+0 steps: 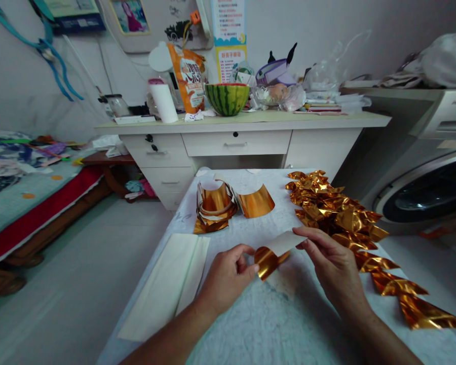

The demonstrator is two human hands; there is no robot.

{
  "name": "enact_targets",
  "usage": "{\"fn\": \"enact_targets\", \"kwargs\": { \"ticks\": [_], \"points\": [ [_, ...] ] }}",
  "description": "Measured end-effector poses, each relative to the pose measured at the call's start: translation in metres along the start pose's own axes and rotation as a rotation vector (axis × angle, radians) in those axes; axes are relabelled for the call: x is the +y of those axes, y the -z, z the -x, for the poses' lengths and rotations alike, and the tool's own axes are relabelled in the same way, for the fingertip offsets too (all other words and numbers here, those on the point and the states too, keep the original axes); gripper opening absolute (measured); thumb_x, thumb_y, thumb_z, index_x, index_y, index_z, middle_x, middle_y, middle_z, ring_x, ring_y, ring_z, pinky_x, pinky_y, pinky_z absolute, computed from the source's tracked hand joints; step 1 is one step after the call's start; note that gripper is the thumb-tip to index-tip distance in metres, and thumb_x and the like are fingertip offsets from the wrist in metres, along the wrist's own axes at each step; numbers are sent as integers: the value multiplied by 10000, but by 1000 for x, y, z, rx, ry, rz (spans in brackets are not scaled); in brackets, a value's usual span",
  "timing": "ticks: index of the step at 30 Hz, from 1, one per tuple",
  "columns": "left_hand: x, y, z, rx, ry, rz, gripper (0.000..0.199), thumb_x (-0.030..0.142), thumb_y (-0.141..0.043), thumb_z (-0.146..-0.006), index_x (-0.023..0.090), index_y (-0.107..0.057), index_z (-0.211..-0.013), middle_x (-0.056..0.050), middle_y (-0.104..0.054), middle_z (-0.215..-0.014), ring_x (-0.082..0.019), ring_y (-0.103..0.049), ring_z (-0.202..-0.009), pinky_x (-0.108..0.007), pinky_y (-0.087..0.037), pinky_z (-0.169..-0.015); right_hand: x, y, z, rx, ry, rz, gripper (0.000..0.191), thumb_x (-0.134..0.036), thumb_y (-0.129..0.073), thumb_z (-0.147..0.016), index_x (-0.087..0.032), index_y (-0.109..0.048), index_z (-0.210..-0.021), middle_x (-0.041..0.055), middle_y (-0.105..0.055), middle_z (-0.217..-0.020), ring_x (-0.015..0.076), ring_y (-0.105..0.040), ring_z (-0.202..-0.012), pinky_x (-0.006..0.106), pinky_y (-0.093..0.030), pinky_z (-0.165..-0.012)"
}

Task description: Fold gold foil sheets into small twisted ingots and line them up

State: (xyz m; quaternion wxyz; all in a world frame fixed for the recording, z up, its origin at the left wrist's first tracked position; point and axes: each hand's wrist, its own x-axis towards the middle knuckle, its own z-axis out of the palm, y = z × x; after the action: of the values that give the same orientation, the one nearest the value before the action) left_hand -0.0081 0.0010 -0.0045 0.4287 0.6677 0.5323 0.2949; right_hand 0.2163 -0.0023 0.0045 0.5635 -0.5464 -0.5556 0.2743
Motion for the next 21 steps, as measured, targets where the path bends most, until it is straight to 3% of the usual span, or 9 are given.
{"fn": "enact_targets", "kwargs": {
  "ticks": [5,10,13,16,21],
  "points": [
    [-4,1,-3,38,-15,35,227,296,-519,-877,171,-706,-905,29,-545,-608,-120,-495,-563,-216,-329,-526,-1,2,1,-84,139,-33,162,-258,-643,-864,-287,-746,-986,47,-719,-1060,220,-648,-1033,377,-529,-921],
    [-13,3,-8,158,68,223,299,338,-494,-892,152,-662,-1056,29,-580,-574,-120,-502,-467,-212,-356,-465,0,4,4,-177,234,-44,173,-232,-619,-897,-307,-731,-1006,42,-692,-1109,206,-632,-1067,348,-522,-922],
    [-17,4,-11,220,29,335,282,303,-522,-869,159,-649,-1076,-35,-693,-806,-153,-637,-652,-238,-474,-605,0,5,6,-231,266,-44,180,-236,-601,-912,-316,-710,-1030,41,-663,-1146,206,-615,-1093,340,-513,-916],
    [-15,6,-12,238,-13,436,300,273,-556,-839,166,-648,-1103,-68,-708,-1002,-207,-661,-926,-294,-495,-823,-2,7,8,-285,276,17,197,-215,-580,-914,-327,-688,-1036,32,-626,-1203,210,-591,-1128,360,-491,-936],
    [-8,8,-11,222,81,544,348,345,-547,-854,140,-658,-1113,-84,-714,-983,-219,-654,-899,-317,-488,-824,-12,9,9,-398,347,133,212,-144,-540,-862,-306,-640,-955,14,-572,-1336,251,-507,-1254,462,-425,-1019]
  ]
}}
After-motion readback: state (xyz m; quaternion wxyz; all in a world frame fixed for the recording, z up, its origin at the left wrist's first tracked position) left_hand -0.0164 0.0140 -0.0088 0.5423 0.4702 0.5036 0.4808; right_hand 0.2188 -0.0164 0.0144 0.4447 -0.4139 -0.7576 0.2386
